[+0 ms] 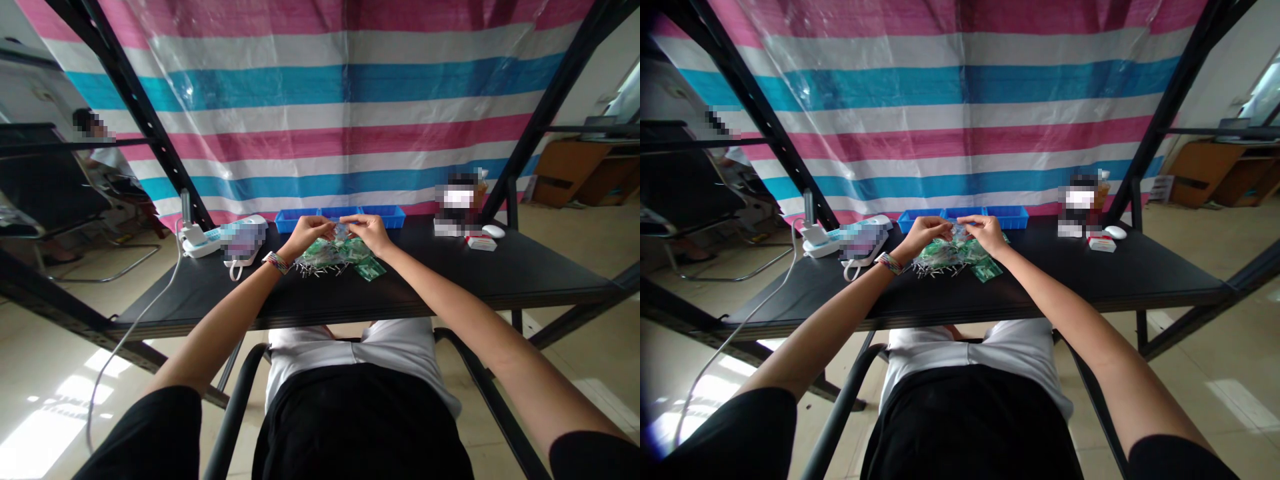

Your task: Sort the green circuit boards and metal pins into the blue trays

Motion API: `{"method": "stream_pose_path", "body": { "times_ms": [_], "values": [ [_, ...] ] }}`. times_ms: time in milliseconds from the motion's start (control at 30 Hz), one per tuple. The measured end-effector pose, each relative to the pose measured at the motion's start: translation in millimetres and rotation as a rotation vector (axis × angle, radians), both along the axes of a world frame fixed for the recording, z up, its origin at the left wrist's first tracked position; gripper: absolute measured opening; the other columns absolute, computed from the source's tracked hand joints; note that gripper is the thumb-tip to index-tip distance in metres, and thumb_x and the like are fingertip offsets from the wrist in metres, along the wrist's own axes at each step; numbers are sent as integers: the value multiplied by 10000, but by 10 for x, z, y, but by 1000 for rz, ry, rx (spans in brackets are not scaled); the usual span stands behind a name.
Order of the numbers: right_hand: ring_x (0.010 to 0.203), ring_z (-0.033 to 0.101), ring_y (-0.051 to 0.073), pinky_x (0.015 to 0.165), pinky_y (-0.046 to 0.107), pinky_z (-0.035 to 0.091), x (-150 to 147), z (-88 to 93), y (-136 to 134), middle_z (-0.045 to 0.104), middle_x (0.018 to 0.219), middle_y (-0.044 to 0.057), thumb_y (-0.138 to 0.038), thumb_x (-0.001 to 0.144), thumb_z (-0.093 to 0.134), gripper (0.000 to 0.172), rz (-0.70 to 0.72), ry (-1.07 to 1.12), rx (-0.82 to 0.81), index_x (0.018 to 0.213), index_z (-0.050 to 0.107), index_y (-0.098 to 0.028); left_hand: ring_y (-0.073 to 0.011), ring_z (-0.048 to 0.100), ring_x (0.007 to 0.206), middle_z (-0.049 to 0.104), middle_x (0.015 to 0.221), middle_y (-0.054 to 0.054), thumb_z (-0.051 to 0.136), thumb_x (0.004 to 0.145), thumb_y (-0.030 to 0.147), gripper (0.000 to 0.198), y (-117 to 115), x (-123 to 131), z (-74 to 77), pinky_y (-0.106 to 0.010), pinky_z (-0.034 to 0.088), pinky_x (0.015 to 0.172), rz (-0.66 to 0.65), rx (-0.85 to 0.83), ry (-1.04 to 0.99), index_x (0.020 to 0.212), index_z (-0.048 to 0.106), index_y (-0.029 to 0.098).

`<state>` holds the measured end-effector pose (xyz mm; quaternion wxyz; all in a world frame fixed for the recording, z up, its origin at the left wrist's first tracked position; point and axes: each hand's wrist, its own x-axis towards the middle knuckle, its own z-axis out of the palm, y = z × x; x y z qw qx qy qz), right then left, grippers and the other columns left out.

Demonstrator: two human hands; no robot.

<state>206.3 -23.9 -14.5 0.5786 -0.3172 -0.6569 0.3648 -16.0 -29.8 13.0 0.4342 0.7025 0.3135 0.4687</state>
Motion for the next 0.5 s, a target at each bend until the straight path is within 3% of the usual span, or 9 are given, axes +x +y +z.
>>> {"method": "stream_pose_path", "body": {
  "times_ms": [133, 333, 500],
  "values": [
    [714, 790, 204, 678, 361, 680, 8, -10, 26, 840, 1152, 88, -276, 802, 747, 463, -29, 16, -61, 1259, 798, -216, -176, 730, 672, 788, 806, -99, 877, 802, 539, 421, 44, -49, 8, -301, 611, 691, 51, 31, -28, 840, 776, 132],
    [811, 806, 242, 809, 384, 665, 39, -27, 44, 841, 903, 68, -143, 821, 687, 189, -158, -256, 65, 943, 825, -186, -161, 711, 646, 786, 814, -90, 863, 807, 362, 259, 228, -198, -31, -314, 621, 710, 334, -62, -158, 879, 766, 134],
    [990, 803, 252, 959, 380, 616, -2, -49, -54, 853, 1010, 55, -77, 844, 722, 208, -116, -631, 274, 931, 854, -212, -165, 724, 664, 787, 841, -101, 810, 831, 243, 141, 396, -359, -79, -329, 627, 735, 529, -174, -284, 841, 722, 133]
  ]
}}
